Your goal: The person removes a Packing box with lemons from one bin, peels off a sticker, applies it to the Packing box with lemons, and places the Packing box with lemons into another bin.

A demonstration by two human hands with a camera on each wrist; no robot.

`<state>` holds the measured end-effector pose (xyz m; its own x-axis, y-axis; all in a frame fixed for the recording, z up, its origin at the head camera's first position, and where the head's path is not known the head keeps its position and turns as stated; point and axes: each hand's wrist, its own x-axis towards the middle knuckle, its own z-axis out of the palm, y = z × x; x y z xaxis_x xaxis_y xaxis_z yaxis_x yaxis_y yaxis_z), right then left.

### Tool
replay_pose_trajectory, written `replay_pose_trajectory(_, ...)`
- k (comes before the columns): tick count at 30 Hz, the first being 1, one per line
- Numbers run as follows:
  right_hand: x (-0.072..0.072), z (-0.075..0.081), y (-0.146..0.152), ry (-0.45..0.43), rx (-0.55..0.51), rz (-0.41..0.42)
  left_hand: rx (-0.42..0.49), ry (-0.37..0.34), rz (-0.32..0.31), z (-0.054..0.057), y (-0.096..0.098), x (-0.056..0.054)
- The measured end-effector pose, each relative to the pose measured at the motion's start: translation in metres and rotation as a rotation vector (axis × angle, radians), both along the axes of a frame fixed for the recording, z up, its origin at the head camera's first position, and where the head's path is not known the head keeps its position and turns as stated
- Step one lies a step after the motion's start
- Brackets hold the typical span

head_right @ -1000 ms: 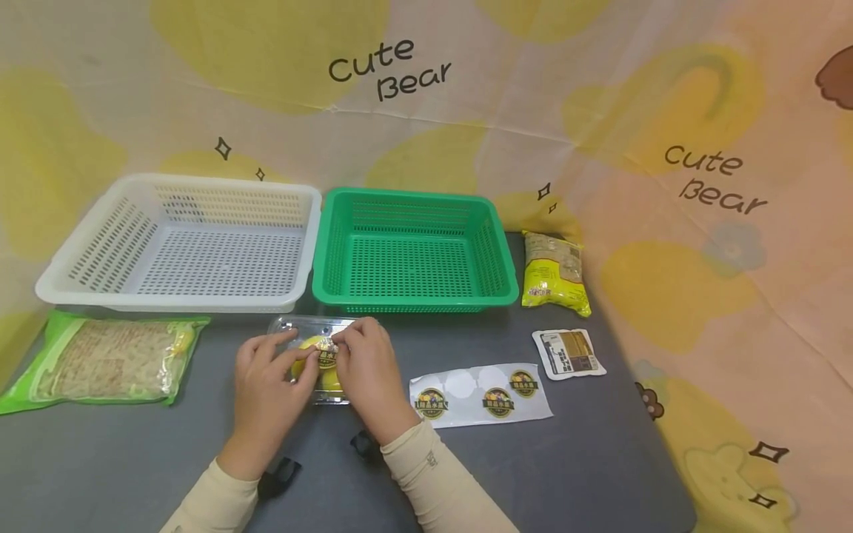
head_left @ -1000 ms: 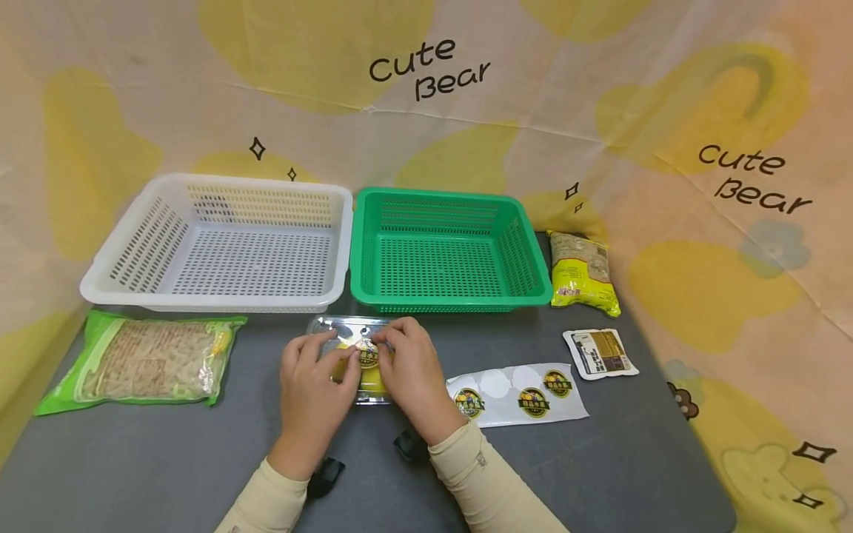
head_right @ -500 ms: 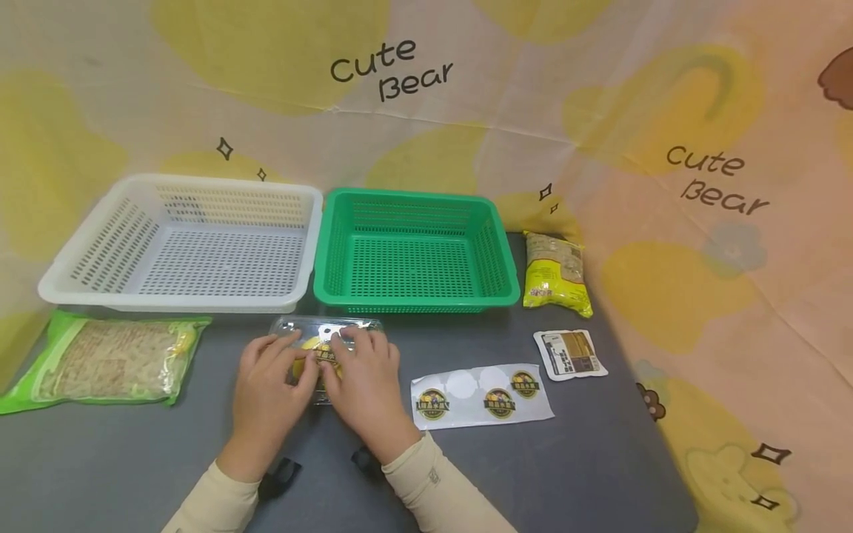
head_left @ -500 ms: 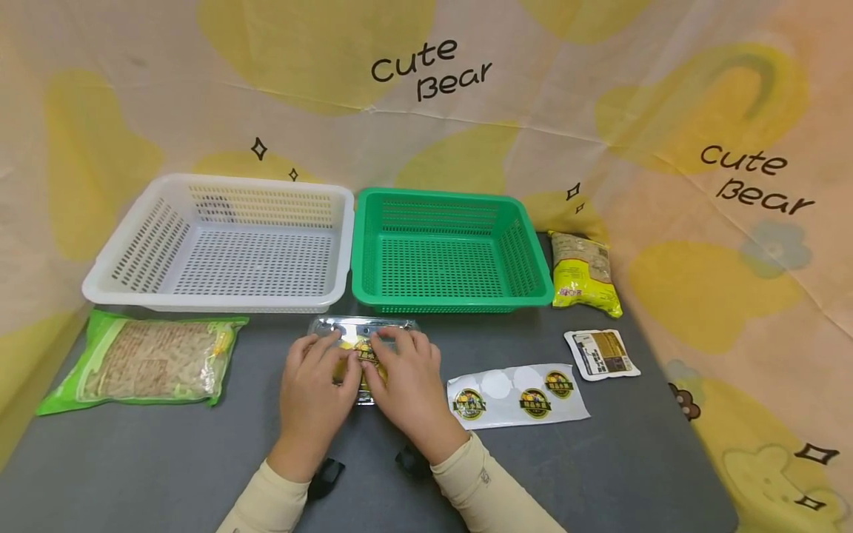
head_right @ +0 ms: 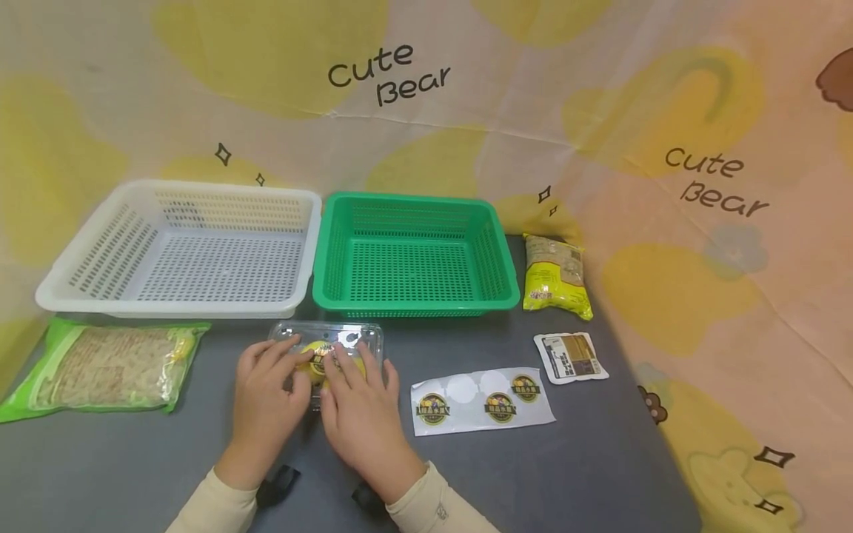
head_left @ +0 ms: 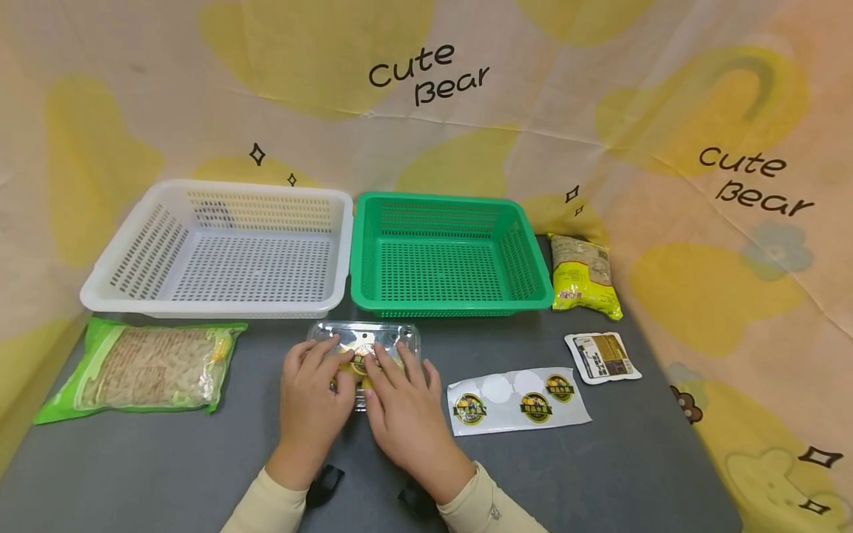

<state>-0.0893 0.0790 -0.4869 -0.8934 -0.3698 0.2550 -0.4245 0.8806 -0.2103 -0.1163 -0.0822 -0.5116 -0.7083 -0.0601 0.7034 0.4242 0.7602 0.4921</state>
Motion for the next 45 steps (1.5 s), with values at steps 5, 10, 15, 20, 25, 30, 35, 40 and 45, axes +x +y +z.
replay_pose_trajectory(5, 0.003, -0.003, 0.004, -0.023, 0.018, 0.02, -0.01, 0.003, -0.005, -0.001, 0.0, 0.001)
replay_pose_trajectory(10, 0.002, -0.002, 0.01, -0.073, -0.025, 0.051, 0.001, 0.007, -0.016, -0.002, 0.0, 0.0)
replay_pose_trajectory(15, 0.001, 0.001, 0.015, -0.13, -0.074, 0.092, 0.025, 0.012, -0.031, -0.003, 0.001, 0.0)
replay_pose_trajectory(20, 0.0, -0.004, 0.021, -0.159, -0.119, 0.144, 0.018, -0.034, -0.031, -0.003, 0.0, 0.0)
replay_pose_trajectory(25, -0.001, -0.007, 0.024, -0.139, -0.119, 0.151, 0.002, -0.041, -0.028, -0.004, 0.0, 0.0)
replay_pose_trajectory(30, 0.002, -0.001, 0.029, -0.155, -0.075, 0.163, 0.035, -0.018, -0.027, -0.005, 0.001, 0.0)
replay_pose_trajectory(35, 0.012, 0.006, 0.037, -0.196, -0.081, 0.204, 0.033, -0.051, -0.013, -0.004, 0.001, 0.001)
replay_pose_trajectory(40, 0.017, 0.01, 0.045, -0.213, -0.134, 0.234, 0.01, -0.1, 0.007, -0.001, 0.001, 0.002)
replay_pose_trajectory(45, 0.002, 0.016, 0.065, -0.221, -0.312, 0.274, -0.004, -0.099, 0.021, 0.001, 0.0, 0.002)
